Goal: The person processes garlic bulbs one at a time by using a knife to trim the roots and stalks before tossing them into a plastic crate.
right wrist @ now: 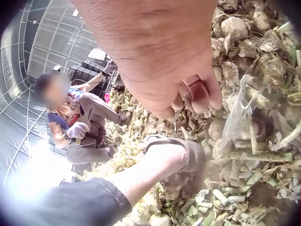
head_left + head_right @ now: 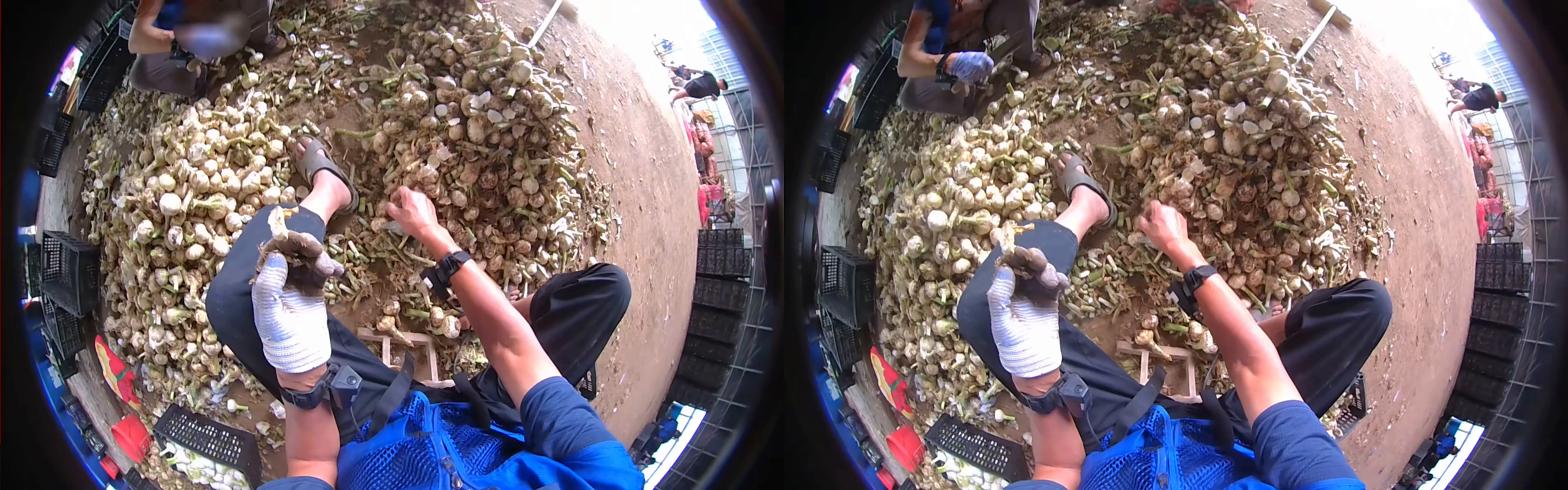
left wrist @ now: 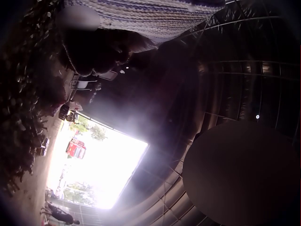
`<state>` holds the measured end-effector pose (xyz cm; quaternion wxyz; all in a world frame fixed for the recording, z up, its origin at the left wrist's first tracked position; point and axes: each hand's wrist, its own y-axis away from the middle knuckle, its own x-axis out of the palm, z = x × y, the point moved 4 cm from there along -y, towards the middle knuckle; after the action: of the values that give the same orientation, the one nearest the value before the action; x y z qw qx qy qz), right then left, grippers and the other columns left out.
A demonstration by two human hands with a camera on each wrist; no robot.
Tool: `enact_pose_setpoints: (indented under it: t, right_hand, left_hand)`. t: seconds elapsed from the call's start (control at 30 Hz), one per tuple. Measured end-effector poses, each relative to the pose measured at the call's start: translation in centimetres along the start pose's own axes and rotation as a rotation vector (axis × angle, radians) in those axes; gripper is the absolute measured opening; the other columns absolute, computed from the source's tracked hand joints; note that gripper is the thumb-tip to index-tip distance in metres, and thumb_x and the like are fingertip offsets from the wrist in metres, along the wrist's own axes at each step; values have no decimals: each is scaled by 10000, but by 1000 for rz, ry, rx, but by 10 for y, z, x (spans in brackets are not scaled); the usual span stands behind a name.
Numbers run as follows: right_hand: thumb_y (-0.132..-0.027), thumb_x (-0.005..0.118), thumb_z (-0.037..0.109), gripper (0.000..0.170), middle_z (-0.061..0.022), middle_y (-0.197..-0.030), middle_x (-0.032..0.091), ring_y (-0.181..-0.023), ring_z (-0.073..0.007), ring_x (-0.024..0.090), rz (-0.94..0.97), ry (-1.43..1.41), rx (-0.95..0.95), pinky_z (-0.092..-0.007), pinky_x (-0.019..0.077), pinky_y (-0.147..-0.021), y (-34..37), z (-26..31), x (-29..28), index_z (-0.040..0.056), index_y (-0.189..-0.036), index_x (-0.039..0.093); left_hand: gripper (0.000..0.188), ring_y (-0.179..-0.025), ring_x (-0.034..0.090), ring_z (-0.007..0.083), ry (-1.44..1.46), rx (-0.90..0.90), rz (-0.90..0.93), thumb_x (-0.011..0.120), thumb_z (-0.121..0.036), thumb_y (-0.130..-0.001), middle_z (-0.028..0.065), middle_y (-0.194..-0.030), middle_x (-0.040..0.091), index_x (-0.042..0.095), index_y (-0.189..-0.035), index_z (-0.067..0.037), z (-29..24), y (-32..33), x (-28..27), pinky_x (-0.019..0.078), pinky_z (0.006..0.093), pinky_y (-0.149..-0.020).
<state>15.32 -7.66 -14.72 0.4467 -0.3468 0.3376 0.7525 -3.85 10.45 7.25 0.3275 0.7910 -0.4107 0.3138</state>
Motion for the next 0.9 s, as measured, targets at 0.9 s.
enact_pose_setpoints:
  t: [0.9]
  right_hand:
    - [-842, 684, 263, 272, -131, -855, 725, -771, -229, 705, -300, -514, 249, -360, 557, -749, 93, -58, -54, 27, -976, 693]
  left_hand:
    - [582, -892, 692, 239, -1601, 580, -236, 796, -286, -829, 149, -1013, 722, 578, -1246, 55, -135, -176, 62, 530, 358, -848]
